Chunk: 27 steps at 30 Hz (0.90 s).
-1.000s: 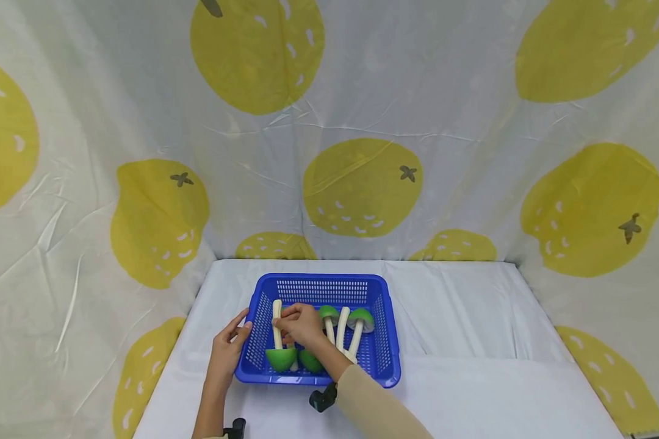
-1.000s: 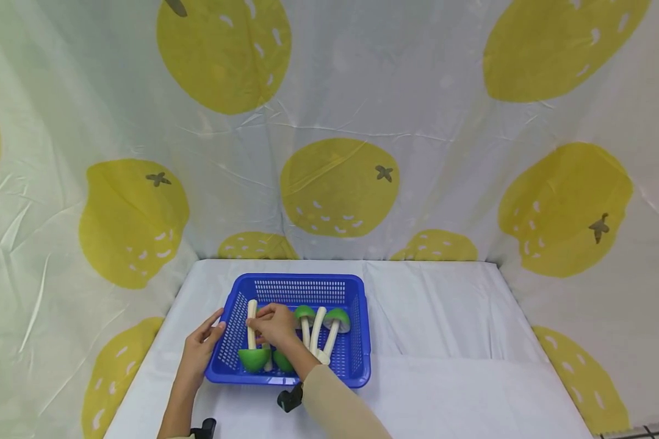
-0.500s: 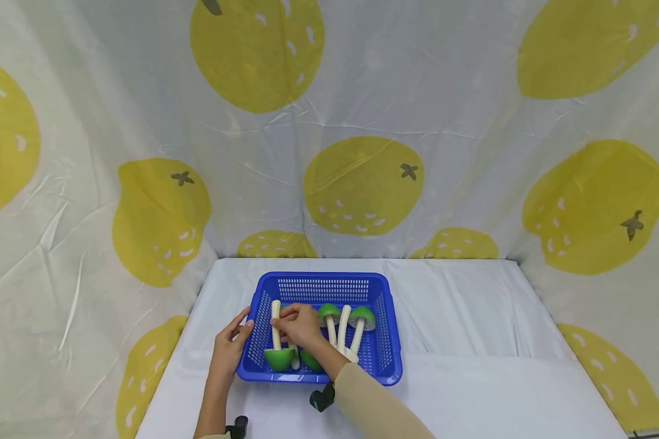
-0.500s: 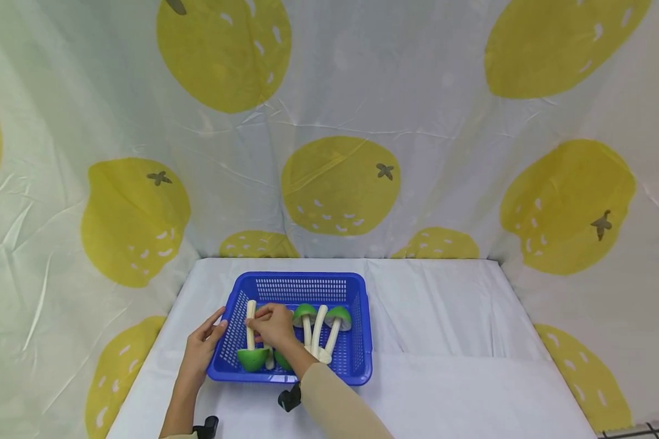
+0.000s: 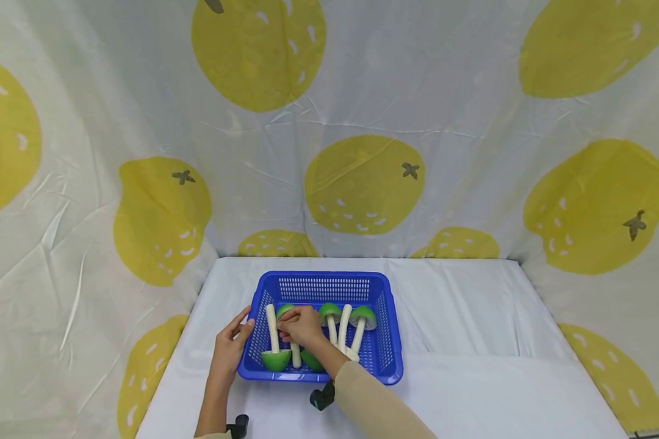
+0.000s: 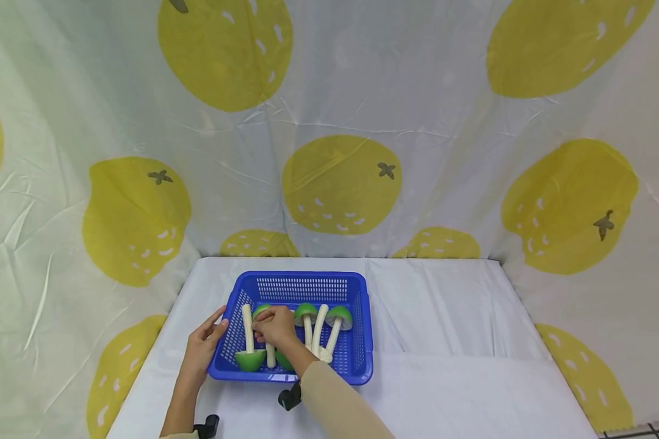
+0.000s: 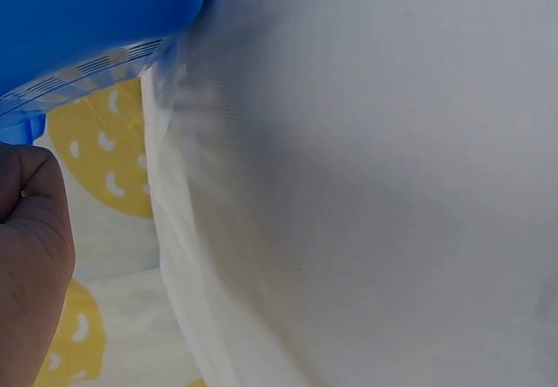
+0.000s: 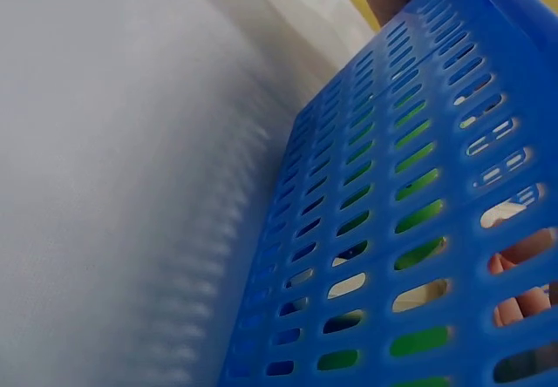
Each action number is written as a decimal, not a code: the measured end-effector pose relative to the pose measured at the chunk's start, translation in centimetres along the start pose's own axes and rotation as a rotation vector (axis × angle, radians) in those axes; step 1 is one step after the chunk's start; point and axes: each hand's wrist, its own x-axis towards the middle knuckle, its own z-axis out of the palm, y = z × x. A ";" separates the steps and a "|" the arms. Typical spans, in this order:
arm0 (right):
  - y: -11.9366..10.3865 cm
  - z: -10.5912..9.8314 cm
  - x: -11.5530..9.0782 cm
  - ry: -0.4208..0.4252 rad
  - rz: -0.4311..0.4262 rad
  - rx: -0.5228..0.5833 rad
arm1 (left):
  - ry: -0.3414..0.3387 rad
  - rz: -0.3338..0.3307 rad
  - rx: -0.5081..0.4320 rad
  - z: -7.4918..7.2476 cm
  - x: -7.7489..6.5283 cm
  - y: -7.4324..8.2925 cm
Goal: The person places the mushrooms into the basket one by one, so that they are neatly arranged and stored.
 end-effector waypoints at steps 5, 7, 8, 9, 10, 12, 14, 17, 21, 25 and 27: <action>-0.1 0.0 -0.1 0.001 -0.001 0.011 | 0.015 0.011 0.008 -0.1 1.0 -1.7; -0.1 -0.1 -0.1 -0.007 -0.011 0.011 | 0.025 0.023 0.019 -0.1 1.1 -2.1; -0.1 -0.2 -0.2 -0.015 -0.012 0.012 | 0.029 0.030 0.024 -0.1 1.2 -2.2; -0.1 -0.3 -0.2 -0.023 -0.017 0.009 | 0.034 0.033 0.027 0.0 1.2 -2.4; -0.1 -0.4 -0.3 -0.034 -0.023 0.008 | 0.038 0.035 0.027 0.0 1.2 -2.5; -0.2 -0.7 -0.4 -0.053 -0.039 0.005 | 0.041 0.036 0.031 0.0 1.1 -2.7; -0.4 -1.2 -0.6 -0.063 -0.065 -0.014 | 0.043 0.034 0.034 -0.1 1.1 -2.8; -0.4 -1.9 -0.8 -0.066 -0.102 -0.054 | 0.049 0.039 0.047 -0.1 1.1 -2.8; -0.2 -3.2 -0.9 -0.073 -0.150 -0.097 | 0.063 0.041 0.068 -0.2 1.2 -2.8; 0.0 -4.5 -1.0 -0.073 -0.195 -0.167 | 0.063 0.033 0.077 -0.4 1.4 -2.8; 0.2 -5.2 -1.0 -0.060 -0.219 -0.219 | 0.056 0.034 0.085 -0.4 1.4 -2.9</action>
